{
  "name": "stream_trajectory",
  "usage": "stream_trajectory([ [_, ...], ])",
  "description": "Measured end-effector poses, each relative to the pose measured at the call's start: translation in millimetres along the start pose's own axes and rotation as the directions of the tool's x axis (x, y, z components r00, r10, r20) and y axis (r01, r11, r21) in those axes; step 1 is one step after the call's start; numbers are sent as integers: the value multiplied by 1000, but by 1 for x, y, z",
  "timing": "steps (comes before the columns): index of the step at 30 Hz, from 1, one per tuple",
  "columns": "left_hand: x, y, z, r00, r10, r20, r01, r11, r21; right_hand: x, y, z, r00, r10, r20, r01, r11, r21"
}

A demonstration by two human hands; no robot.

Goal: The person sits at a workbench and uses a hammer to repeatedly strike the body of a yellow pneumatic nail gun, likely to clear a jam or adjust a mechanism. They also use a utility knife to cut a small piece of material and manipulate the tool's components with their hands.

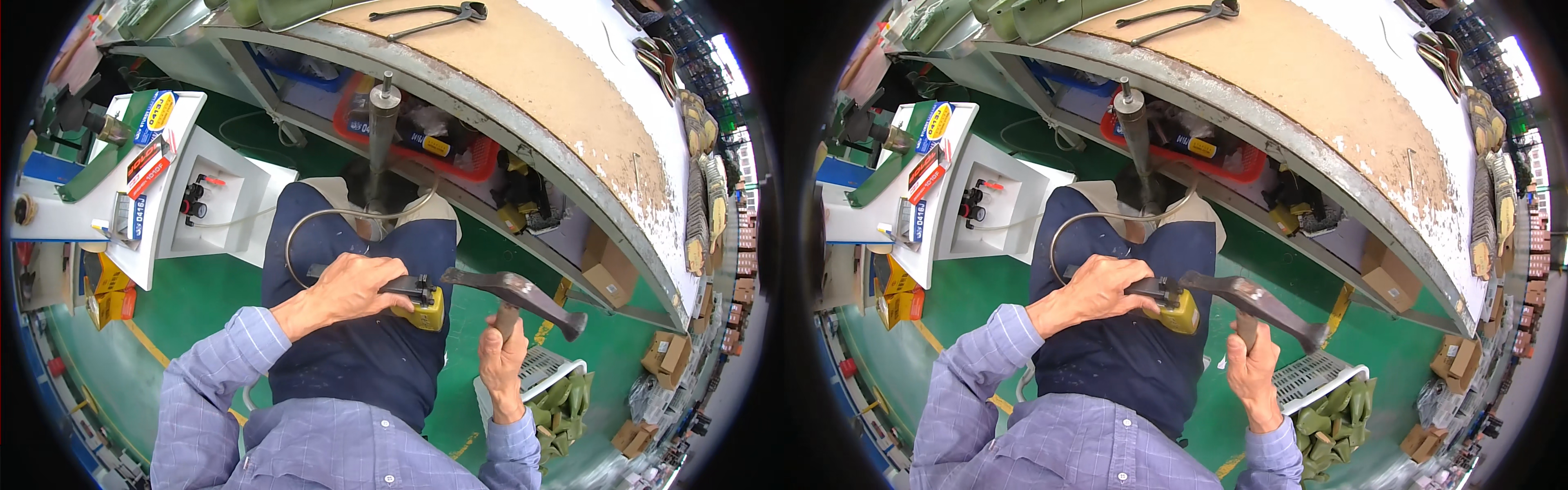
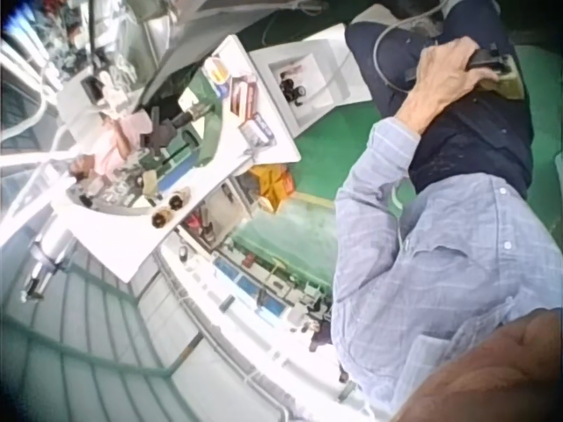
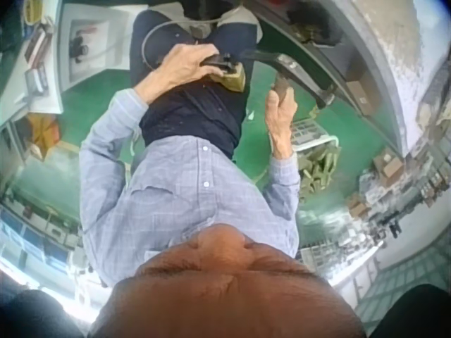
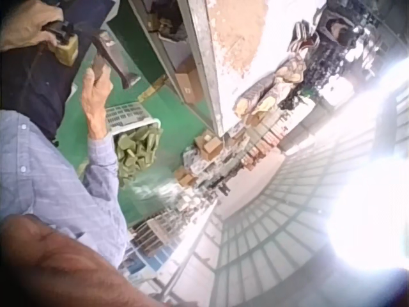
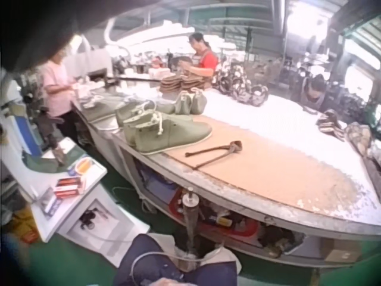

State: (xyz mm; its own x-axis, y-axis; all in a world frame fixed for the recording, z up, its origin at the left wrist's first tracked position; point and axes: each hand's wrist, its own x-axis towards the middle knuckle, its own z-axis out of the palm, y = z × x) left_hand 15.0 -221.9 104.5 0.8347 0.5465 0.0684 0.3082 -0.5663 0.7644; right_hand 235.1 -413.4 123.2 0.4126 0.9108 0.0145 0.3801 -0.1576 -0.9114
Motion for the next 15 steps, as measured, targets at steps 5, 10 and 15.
stream_trajectory([
  [5, -2, -3, 1, 1000, -1, -17, 2, 998, 67, 2, 7, 6, 998, -58, 3, 58, 994, -91],
  [10, -1, -1, 0, 1000, 13, -19, -12, 997, 72, 3, 4, 10, 997, -62, 44, 65, 994, -89],
  [15, -2, -6, 4, 999, 41, -26, -39, 997, 68, 7, 2, 11, 994, -98, 40, 101, 989, -104],
])
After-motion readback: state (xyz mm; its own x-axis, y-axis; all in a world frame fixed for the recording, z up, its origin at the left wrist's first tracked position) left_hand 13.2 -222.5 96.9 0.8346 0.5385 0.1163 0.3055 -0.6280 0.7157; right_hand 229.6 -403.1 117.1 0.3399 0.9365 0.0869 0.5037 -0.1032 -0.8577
